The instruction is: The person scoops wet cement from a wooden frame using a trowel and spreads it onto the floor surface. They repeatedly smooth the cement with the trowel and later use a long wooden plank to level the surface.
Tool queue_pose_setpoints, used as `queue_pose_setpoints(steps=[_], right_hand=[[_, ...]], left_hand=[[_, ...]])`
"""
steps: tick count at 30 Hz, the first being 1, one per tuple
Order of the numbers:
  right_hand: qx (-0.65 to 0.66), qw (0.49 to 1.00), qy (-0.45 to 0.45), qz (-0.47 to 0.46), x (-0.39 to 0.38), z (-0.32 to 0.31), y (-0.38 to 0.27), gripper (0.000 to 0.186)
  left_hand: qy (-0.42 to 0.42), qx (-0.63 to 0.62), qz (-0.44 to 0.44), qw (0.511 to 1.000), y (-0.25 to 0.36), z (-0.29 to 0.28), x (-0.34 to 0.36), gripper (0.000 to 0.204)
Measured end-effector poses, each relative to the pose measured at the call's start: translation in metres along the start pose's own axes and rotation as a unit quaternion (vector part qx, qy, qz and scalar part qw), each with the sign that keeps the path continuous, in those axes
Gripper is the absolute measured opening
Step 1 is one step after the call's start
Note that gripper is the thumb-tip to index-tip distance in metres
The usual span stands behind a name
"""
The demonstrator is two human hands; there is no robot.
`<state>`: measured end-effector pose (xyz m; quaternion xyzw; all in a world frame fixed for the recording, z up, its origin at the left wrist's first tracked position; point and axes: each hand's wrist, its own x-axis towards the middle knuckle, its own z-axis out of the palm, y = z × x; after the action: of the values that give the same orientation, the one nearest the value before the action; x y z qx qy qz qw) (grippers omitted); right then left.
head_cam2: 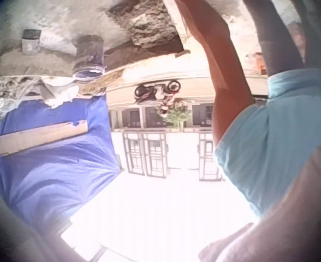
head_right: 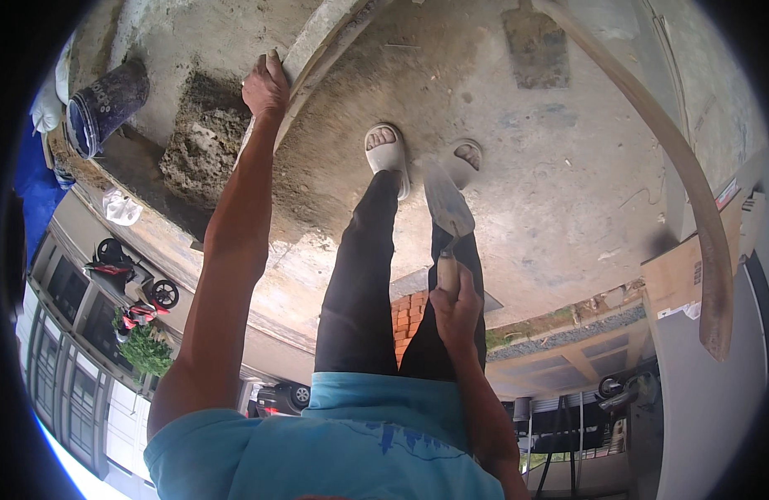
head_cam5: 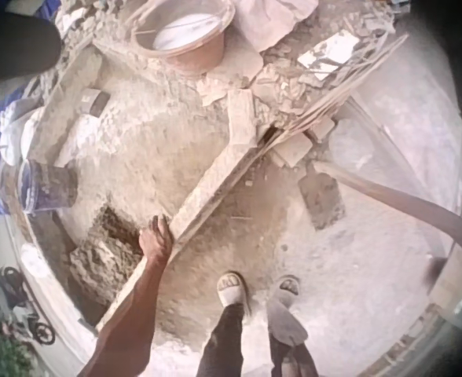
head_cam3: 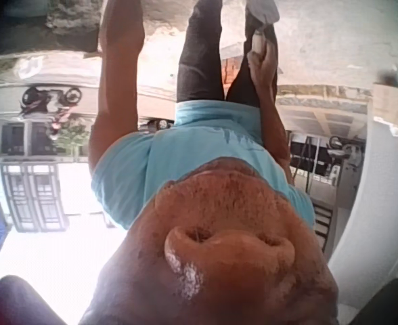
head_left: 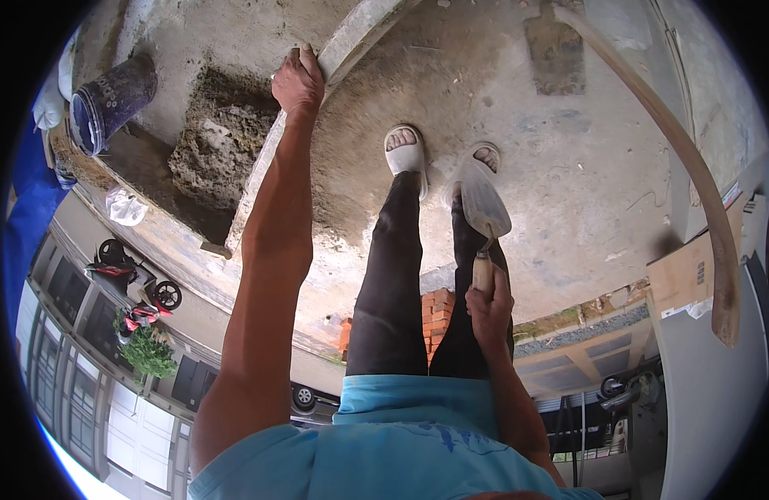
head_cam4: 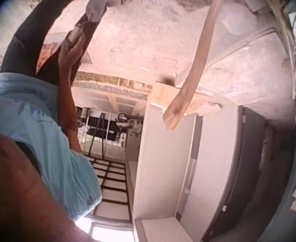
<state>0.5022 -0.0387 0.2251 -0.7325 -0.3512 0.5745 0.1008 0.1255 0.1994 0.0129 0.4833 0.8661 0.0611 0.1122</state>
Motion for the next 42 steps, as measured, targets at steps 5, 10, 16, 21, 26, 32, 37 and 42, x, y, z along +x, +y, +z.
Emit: queue_pose_setpoints(steps=[5,10,16,21,26,32,37,42], right_hand=[[-0.049,0.996,-0.030,-0.067,0.080,0.013,0.002,0.044],[-0.218,0.953,0.021,-0.209,0.243,0.044,0.006,0.044],[-0.351,0.925,0.059,-0.132,0.374,0.093,-0.006,0.035],[-0.391,0.892,-0.070,-0.214,0.360,0.134,0.026,0.038],[-0.292,0.929,-0.059,-0.220,0.295,0.135,0.034,0.038],[-0.216,0.968,0.071,-0.104,0.340,0.125,0.054,0.027],[-0.264,0.952,0.077,-0.136,0.387,0.130,0.049,0.029],[-0.195,0.968,0.105,-0.117,0.423,0.154,0.061,0.030]], left_hand=[[-0.020,-0.020,-0.016,0.999,-0.002,-0.007,-0.003,0.050],[-0.004,-0.025,-0.025,0.999,-0.002,-0.002,0.000,0.051],[-0.012,-0.041,-0.025,0.999,0.004,0.000,0.002,0.049],[-0.007,-0.035,-0.024,0.999,-0.001,0.003,0.003,0.050],[0.002,-0.029,-0.019,0.999,-0.006,0.004,0.002,0.051],[-0.011,-0.043,-0.020,0.999,-0.005,0.001,0.002,0.050],[0.012,-0.066,-0.009,0.998,-0.005,0.005,-0.001,0.055],[0.016,-0.068,-0.008,0.998,0.000,0.004,0.001,0.054]])
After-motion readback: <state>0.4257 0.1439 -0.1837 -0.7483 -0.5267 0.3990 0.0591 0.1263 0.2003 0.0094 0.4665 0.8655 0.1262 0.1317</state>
